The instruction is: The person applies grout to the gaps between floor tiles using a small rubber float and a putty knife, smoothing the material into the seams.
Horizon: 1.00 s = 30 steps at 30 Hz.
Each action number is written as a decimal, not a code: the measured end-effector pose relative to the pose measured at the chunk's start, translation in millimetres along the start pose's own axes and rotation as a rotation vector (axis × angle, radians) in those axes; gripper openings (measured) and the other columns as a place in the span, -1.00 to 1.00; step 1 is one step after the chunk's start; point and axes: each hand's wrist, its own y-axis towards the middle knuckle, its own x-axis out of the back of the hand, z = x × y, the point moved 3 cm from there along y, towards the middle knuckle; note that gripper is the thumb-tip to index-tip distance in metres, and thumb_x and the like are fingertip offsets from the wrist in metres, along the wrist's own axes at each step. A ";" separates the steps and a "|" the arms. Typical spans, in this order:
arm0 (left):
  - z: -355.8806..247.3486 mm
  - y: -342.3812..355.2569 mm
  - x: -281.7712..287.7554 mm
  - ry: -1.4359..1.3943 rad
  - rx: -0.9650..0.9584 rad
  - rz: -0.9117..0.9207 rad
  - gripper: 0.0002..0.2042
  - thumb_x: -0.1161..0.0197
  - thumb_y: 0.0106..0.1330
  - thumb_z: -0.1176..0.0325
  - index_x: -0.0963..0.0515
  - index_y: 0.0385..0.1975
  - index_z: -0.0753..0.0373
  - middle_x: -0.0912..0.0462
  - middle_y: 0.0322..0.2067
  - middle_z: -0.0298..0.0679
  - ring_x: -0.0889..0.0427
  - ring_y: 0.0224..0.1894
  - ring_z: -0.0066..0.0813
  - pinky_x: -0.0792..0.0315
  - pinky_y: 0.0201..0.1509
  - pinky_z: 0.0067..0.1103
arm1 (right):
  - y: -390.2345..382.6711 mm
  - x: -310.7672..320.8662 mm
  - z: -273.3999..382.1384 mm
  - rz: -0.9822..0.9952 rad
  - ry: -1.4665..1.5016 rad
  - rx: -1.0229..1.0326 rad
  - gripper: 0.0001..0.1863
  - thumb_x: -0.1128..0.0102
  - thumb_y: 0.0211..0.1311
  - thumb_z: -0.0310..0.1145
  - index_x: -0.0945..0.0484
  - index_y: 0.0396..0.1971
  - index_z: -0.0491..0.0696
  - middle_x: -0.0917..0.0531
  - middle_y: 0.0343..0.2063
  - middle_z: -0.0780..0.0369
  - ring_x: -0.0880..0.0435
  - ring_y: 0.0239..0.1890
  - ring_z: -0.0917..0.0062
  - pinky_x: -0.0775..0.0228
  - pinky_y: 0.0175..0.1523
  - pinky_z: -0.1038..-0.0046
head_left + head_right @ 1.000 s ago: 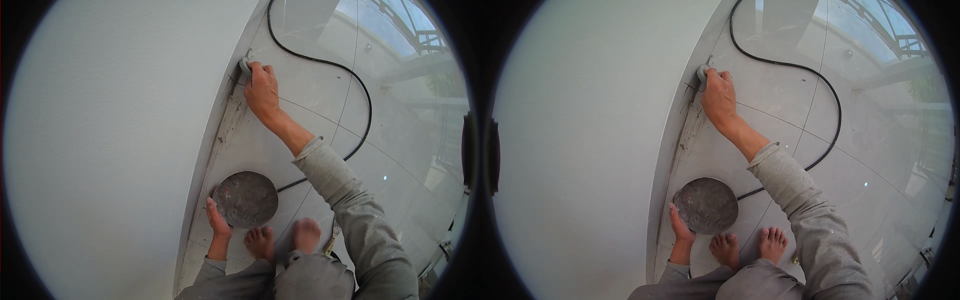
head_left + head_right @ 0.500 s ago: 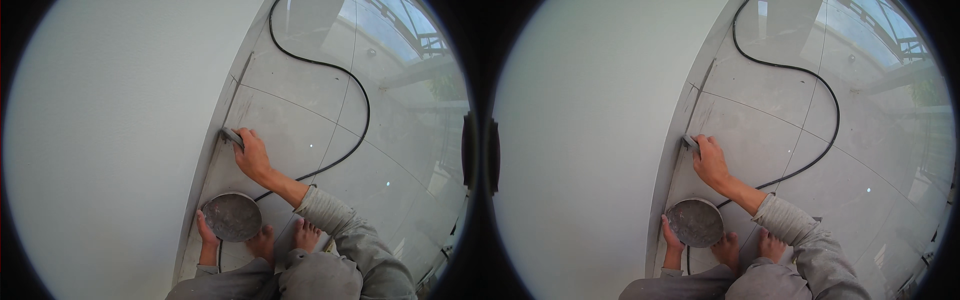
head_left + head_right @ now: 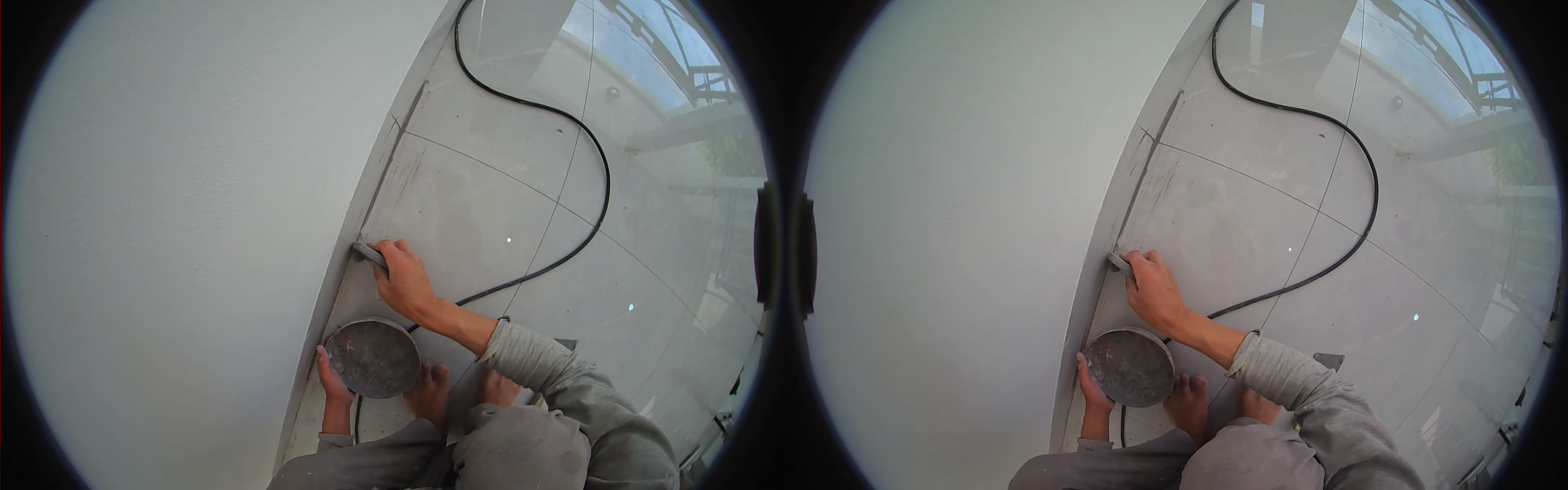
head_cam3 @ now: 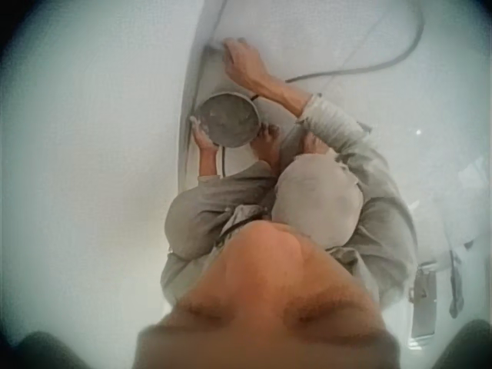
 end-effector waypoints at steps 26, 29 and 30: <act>-22.9 -17.1 -46.3 0.080 -0.028 0.023 -0.35 0.15 0.59 -0.19 -0.46 0.28 0.29 -0.58 0.22 -0.09 -0.54 0.26 -0.14 -0.41 0.36 -0.25 | 70.6 53.8 -0.6 -0.228 -0.055 0.183 -0.64 -0.10 0.15 -0.69 -0.51 0.00 -0.28 -0.65 -0.30 -0.05 -0.55 -0.09 0.04 -0.44 -0.02 0.11; -25.7 -19.9 -51.7 0.100 -0.018 0.033 -0.35 0.14 0.58 -0.20 -0.46 0.28 0.29 -0.57 0.22 -0.09 -0.54 0.26 -0.14 -0.41 0.37 -0.25 | 38.1 43.4 13.2 -0.130 -0.001 0.253 -0.62 -0.10 0.17 -0.67 -0.52 0.03 -0.25 -0.63 -0.30 -0.06 -0.56 -0.08 0.03 -0.44 -0.01 0.10; -26.0 -20.5 -53.2 0.104 -0.017 0.036 -0.35 0.13 0.58 -0.21 -0.46 0.28 0.29 -0.57 0.22 -0.10 -0.54 0.26 -0.14 -0.41 0.36 -0.25 | 32.7 43.3 13.8 -0.055 0.060 0.172 -0.63 -0.12 0.20 -0.65 -0.52 0.04 -0.23 -0.63 -0.29 -0.06 -0.56 -0.08 0.03 -0.44 0.00 0.10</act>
